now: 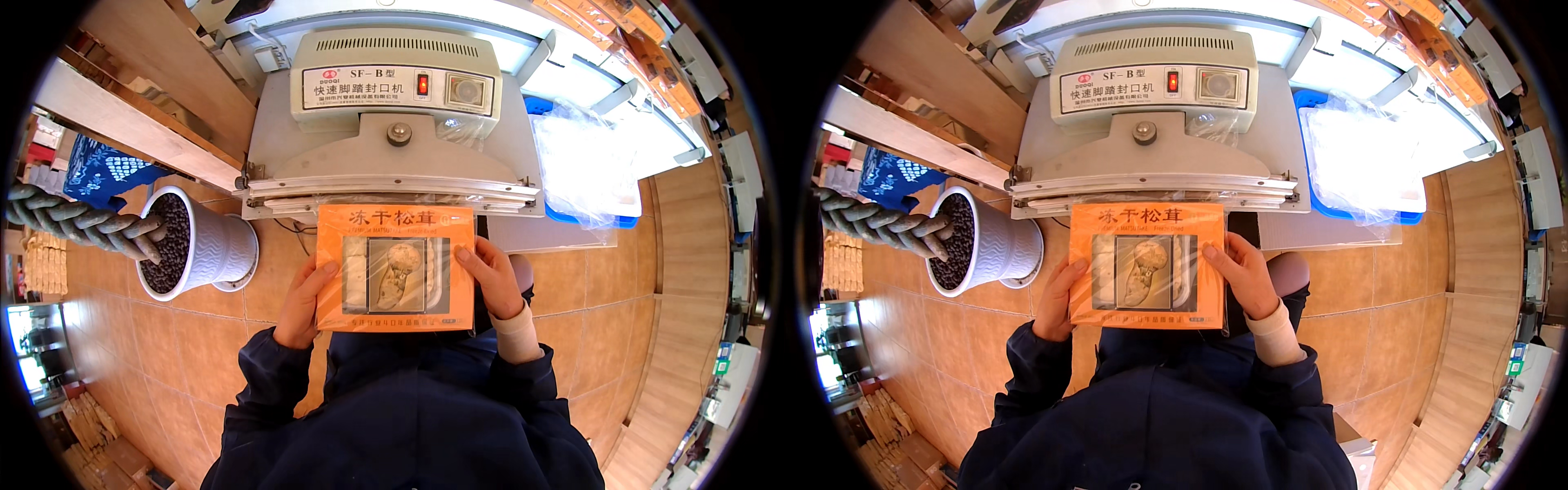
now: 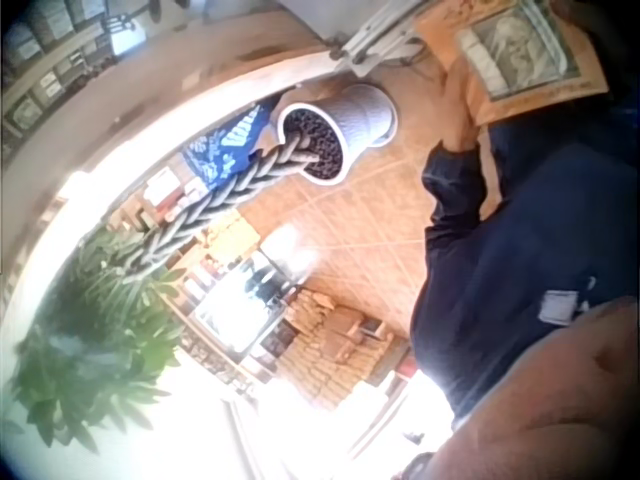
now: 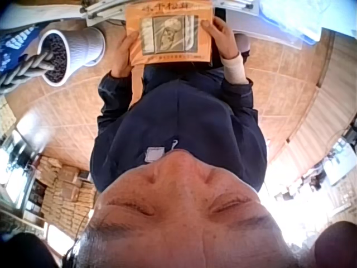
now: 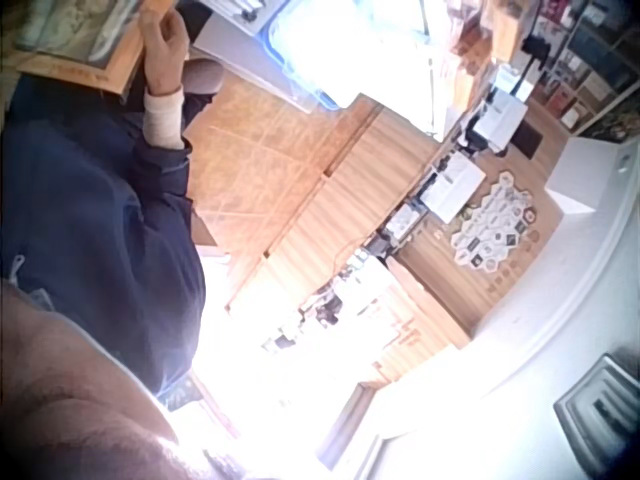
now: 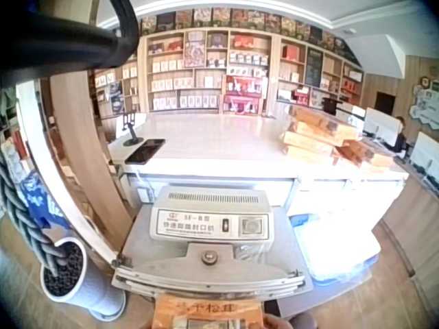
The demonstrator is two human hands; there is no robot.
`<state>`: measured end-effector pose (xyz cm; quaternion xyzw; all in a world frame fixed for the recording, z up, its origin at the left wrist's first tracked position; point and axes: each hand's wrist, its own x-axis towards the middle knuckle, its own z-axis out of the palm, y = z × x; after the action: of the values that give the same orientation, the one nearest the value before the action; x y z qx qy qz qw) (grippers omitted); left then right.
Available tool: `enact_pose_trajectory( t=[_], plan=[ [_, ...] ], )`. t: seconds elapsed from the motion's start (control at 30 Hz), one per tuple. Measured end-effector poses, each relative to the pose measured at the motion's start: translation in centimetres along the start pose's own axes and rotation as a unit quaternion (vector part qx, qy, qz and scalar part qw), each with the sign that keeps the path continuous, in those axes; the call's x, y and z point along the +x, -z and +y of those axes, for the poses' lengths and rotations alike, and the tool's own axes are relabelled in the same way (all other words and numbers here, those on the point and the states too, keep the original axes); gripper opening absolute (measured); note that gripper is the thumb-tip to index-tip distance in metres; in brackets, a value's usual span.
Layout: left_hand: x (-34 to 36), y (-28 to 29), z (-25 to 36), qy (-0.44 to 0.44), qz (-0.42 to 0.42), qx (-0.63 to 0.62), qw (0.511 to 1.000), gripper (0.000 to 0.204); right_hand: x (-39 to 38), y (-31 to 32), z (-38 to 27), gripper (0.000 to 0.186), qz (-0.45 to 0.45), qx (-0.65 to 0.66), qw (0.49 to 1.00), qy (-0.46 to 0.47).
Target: The person places orange product boxes into clear plastic bags and seals them using a heat sealing machine. The person handles the boxes one by one, aligns the bag opening on the machine, and presses the seal. The sealed packages are then stacked on the counter.
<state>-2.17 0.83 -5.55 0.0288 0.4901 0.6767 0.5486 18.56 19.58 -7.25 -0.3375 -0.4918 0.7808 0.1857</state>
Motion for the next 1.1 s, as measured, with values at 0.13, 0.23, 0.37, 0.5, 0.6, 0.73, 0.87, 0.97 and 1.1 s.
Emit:
enact_pose_trajectory(
  t=[0.13,0.23,0.37,0.5,0.6,0.73,0.87,0.97,1.1],
  plan=[
    [-0.04,0.11,0.05,0.004,-0.002,0.001,1.0,0.035,-0.01,-0.01,-0.07,0.039,-0.002,-0.001,1.0,-0.003],
    [-0.03,0.1,0.01,0.005,0.004,0.002,1.0,0.035,0.06,-0.04,-0.06,0.039,-0.002,0.004,1.0,-0.002],
    [0.09,0.0,0.01,0.006,0.002,-0.003,1.0,0.035,0.15,0.09,0.09,0.038,0.0,0.006,1.0,-0.001],
    [0.07,-0.05,-0.02,0.008,0.007,-0.004,1.0,0.036,0.12,0.04,0.08,0.038,0.004,-0.001,1.0,-0.002],
    [0.21,0.34,-0.31,0.004,-0.002,0.009,1.0,0.036,-0.03,0.07,0.22,0.037,0.006,0.003,1.0,-0.005],
    [0.08,0.17,-0.49,0.006,0.002,0.006,1.0,0.037,-0.31,0.05,0.17,0.036,0.008,0.008,1.0,-0.004],
    [-0.16,0.03,-0.43,0.012,-0.003,0.001,1.0,0.04,-0.49,-0.2,0.0,0.035,0.015,0.012,1.0,-0.009],
    [-0.21,-0.16,-0.29,0.012,-0.02,-0.001,1.0,0.043,-0.47,-0.13,0.19,0.036,0.018,0.013,1.0,-0.007],
    [-0.21,-0.25,-0.28,0.019,-0.005,-0.023,1.0,0.047,-0.4,-0.08,0.56,0.036,0.006,0.026,1.0,0.0]
  ],
)
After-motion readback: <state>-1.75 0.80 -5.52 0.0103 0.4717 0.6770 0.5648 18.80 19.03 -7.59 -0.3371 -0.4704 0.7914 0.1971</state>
